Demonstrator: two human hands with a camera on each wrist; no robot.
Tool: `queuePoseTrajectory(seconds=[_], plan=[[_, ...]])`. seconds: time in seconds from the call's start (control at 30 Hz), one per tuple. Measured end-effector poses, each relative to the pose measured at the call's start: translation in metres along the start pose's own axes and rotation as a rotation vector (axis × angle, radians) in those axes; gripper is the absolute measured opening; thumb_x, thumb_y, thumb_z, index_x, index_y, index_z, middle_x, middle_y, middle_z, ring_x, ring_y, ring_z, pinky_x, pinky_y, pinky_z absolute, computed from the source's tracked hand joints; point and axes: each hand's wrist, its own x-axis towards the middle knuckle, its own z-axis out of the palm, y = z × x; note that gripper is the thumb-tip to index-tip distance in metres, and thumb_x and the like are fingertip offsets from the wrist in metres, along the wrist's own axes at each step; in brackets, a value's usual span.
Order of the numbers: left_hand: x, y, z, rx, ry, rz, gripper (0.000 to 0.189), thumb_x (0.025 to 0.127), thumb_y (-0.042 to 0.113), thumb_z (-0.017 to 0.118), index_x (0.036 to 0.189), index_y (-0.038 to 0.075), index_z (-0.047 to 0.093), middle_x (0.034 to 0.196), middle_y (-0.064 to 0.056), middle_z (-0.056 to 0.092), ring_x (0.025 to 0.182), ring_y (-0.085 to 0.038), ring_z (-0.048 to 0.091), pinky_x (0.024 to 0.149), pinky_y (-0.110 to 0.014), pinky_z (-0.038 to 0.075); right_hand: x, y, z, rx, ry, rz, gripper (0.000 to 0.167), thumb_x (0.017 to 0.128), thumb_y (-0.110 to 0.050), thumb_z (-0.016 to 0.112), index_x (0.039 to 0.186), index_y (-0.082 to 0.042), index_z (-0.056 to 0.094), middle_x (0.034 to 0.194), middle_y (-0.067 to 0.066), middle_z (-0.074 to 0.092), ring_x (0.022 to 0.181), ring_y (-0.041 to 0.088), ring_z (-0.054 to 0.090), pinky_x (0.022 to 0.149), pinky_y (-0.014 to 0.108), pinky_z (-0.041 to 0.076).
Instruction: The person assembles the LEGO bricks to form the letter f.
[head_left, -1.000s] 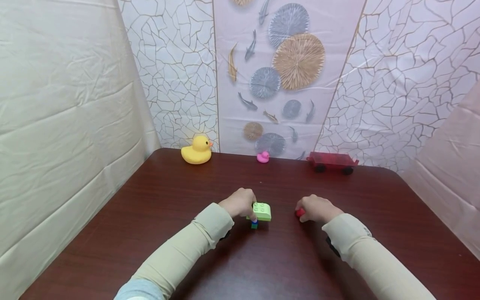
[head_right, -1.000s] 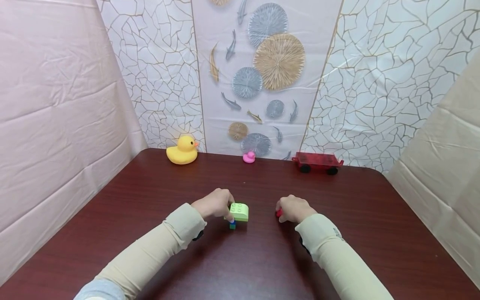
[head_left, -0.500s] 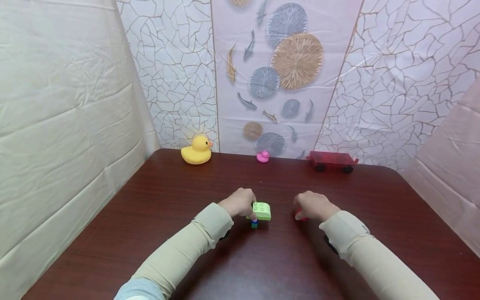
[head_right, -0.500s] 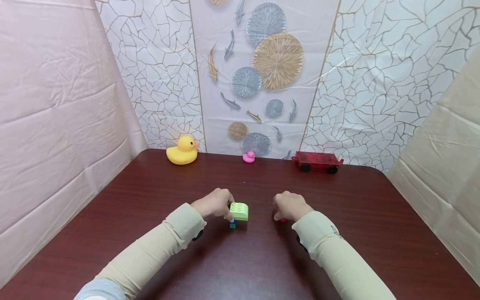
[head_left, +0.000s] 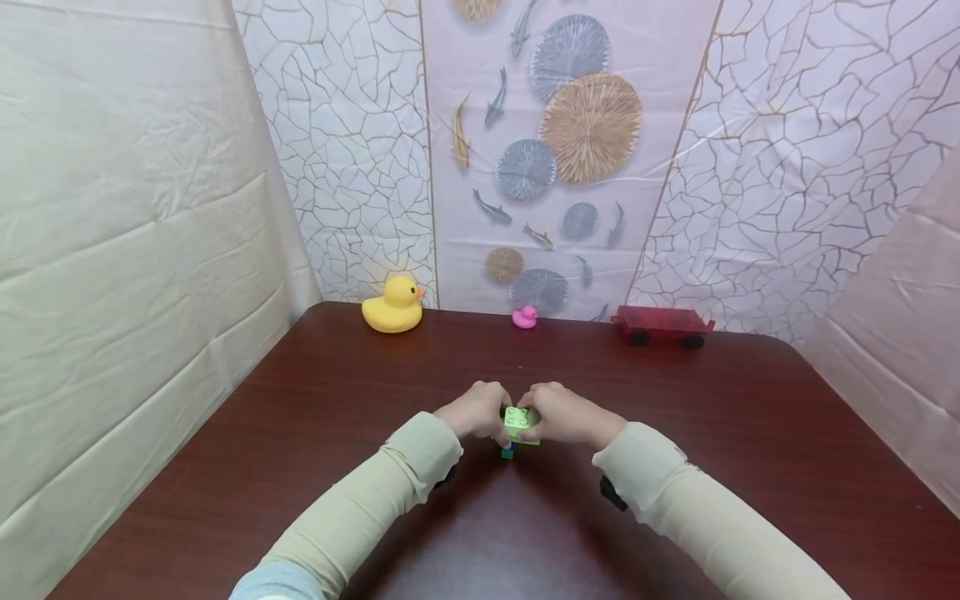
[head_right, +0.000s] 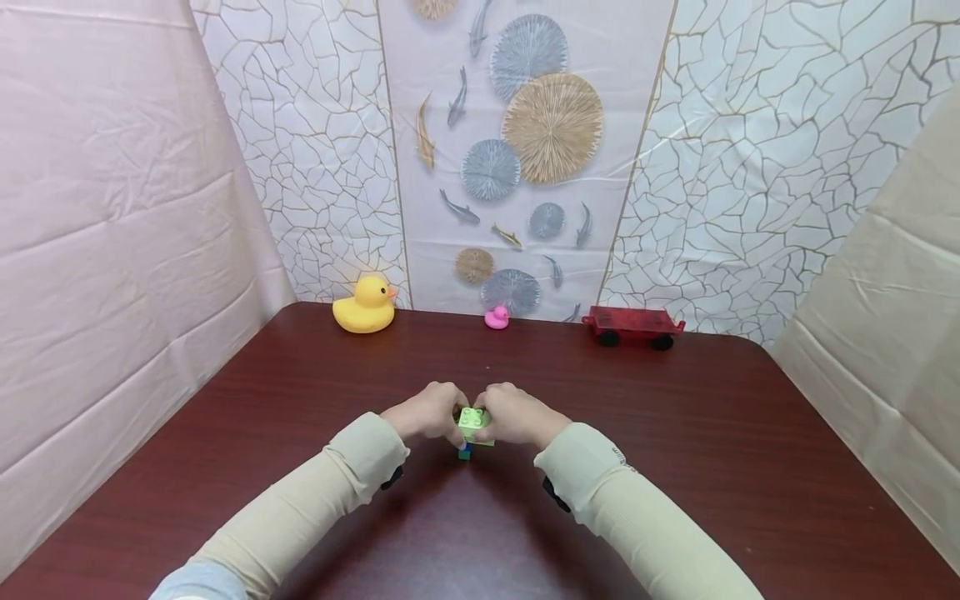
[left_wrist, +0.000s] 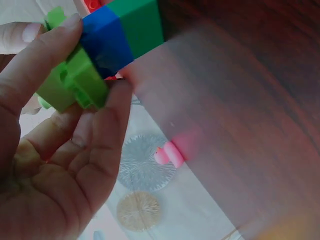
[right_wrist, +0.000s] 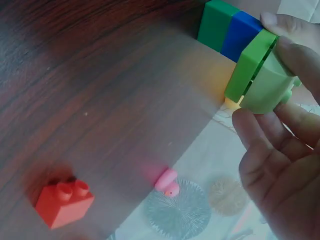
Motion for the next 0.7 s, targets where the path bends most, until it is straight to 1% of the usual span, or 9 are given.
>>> queuePoseTrajectory(seconds=[0.1, 0.27, 0.47, 0.6, 0.7], plan=[[0.0, -0.001, 0.001, -0.005, 0.01, -0.001, 0.026, 0.053, 0.015, 0.083, 0.069, 0.01, 0.063, 0.061, 0.006, 0.054, 0.062, -0.012, 0.048, 0.055, -0.021, 0.04, 0.001, 0.001, 0.001, -0.001, 0.002, -0.006, 0.027, 0.07, -0.022, 0.072, 0.087, -0.003, 0.064, 0.075, -0.003, 0.052, 0.066, 0.01, 0.045, 0.056, 0.021, 0.04], [-0.001, -0.001, 0.001, -0.025, 0.032, 0.002, 0.025, 0.052, 0.014, 0.083, 0.066, 0.01, 0.063, 0.059, 0.006, 0.054, 0.059, -0.011, 0.047, 0.053, -0.021, 0.04, -0.001, 0.004, 0.0, 0.019, 0.002, -0.002, 0.029, 0.071, -0.023, 0.071, 0.091, -0.003, 0.063, 0.076, -0.004, 0.051, 0.067, 0.01, 0.045, 0.057, 0.022, 0.04], [-0.001, -0.001, 0.002, -0.047, 0.024, -0.016, 0.024, 0.054, 0.014, 0.083, 0.068, 0.01, 0.064, 0.061, 0.005, 0.055, 0.06, -0.011, 0.048, 0.053, -0.021, 0.041, -0.004, 0.007, 0.002, 0.051, 0.013, -0.015, 0.031, 0.072, -0.024, 0.071, 0.093, -0.002, 0.063, 0.078, -0.003, 0.051, 0.067, 0.012, 0.046, 0.057, 0.021, 0.041], [-0.002, 0.0, 0.003, -0.058, 0.027, -0.027, 0.025, 0.054, 0.014, 0.083, 0.07, 0.009, 0.064, 0.062, 0.005, 0.054, 0.063, -0.011, 0.047, 0.054, -0.021, 0.041, -0.005, 0.009, 0.004, 0.089, 0.015, -0.005, 0.032, 0.072, -0.025, 0.071, 0.093, -0.002, 0.062, 0.077, -0.003, 0.051, 0.066, 0.011, 0.046, 0.057, 0.021, 0.041], [-0.002, 0.001, 0.004, -0.062, 0.031, -0.03, 0.024, 0.054, 0.014, 0.082, 0.068, 0.009, 0.063, 0.061, 0.004, 0.054, 0.061, -0.011, 0.047, 0.052, -0.021, 0.04, -0.007, 0.012, 0.005, 0.119, 0.024, -0.012, 0.032, 0.072, -0.025, 0.071, 0.093, -0.002, 0.062, 0.077, -0.003, 0.05, 0.065, 0.012, 0.046, 0.056, 0.021, 0.042]])
